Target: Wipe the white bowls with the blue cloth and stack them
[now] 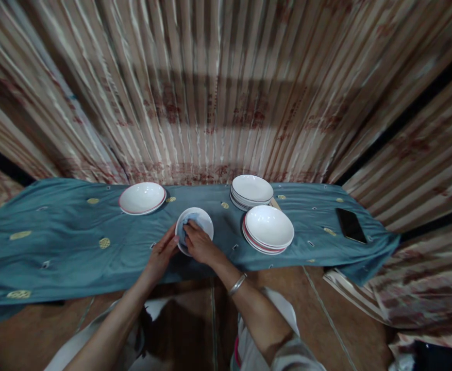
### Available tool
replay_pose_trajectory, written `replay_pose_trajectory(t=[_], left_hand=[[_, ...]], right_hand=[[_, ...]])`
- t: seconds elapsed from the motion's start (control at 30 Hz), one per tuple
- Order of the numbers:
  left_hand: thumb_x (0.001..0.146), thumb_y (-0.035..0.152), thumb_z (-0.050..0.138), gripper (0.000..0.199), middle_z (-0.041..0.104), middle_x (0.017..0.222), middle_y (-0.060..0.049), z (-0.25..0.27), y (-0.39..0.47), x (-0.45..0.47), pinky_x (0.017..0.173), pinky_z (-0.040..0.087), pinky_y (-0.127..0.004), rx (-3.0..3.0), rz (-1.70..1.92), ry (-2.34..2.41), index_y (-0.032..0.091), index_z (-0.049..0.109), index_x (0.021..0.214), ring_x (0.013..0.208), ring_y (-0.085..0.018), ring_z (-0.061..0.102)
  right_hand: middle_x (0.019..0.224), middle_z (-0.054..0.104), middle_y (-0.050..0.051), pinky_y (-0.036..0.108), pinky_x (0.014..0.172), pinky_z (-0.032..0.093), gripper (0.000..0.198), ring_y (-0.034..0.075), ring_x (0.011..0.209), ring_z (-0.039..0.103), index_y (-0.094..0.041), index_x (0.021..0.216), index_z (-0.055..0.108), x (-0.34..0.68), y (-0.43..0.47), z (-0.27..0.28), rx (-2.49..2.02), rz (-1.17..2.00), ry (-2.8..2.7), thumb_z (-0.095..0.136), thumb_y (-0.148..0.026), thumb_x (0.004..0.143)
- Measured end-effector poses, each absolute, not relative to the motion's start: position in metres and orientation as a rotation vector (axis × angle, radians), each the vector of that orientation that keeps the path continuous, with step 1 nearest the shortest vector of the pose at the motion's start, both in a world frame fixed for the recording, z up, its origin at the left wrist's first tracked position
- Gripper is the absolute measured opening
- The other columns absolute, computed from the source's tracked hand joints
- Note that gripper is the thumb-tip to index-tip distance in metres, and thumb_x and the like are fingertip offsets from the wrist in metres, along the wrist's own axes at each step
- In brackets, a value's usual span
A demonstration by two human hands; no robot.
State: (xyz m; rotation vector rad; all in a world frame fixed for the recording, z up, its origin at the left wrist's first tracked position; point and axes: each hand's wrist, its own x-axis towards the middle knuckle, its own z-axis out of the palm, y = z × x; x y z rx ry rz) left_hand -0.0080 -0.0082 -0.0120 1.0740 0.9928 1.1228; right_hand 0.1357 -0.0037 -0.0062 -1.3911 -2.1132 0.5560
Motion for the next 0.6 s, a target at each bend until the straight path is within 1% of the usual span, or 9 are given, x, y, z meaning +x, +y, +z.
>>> replay_pose_trajectory(t=[0.07,0.1,0.27,0.47,0.6], left_hand=[[0.067,0.050,0.068,0.069,0.048,0.140,-0.008,-0.012,-0.009,-0.008,0.100,0.042,-0.042,1.079,1.116,1.003,0.023,0.053,0.129,0.130,-0.030,0.041],[0.067,0.051,0.068,0.069,0.048,0.140,-0.008,-0.012,-0.009,-0.008,0.099,0.043,-0.042,1.079,1.114,1.008,0.023,0.053,0.129,0.129,-0.030,0.042],[0.066,0.052,0.068,0.071,0.052,0.136,-0.007,-0.011,-0.010,-0.008,0.096,0.046,-0.044,1.080,1.110,1.002,0.024,0.053,0.129,0.126,-0.031,0.046],[0.064,0.052,0.069,0.073,0.056,0.132,-0.008,-0.010,-0.010,-0.006,0.093,0.048,-0.044,1.055,1.128,1.019,0.022,0.054,0.128,0.121,-0.031,0.050],[0.065,0.052,0.069,0.072,0.058,0.129,-0.008,-0.011,-0.011,-0.004,0.091,0.050,-0.042,1.055,1.155,1.030,0.022,0.054,0.128,0.117,-0.030,0.053]], right_hand=[[0.143,0.035,0.022,0.038,0.111,0.030,0.044,0.024,0.134,0.034,-0.002,0.131,0.044,0.136,-0.005,-0.004,-1.474,0.465,-2.170,0.039,-0.012,0.088],[0.142,0.036,0.022,0.038,0.110,0.031,0.044,0.025,0.132,0.036,-0.002,0.130,0.045,0.136,-0.006,-0.002,-1.503,0.418,-2.200,0.039,-0.011,0.087],[0.132,0.047,0.020,0.041,0.102,0.039,0.036,0.025,0.120,0.047,-0.007,0.118,0.054,0.138,-0.009,0.008,-1.634,0.255,-2.319,0.042,-0.008,0.085],[0.119,0.057,0.020,0.039,0.099,0.040,0.028,0.025,0.112,0.052,-0.007,0.107,0.061,0.142,-0.011,0.010,-1.653,0.311,-2.404,0.045,-0.008,0.084],[0.104,0.063,0.016,0.034,0.092,0.042,0.022,0.023,0.101,0.058,-0.009,0.096,0.064,0.148,-0.010,0.011,-1.543,0.418,-2.456,0.045,-0.010,0.085]])
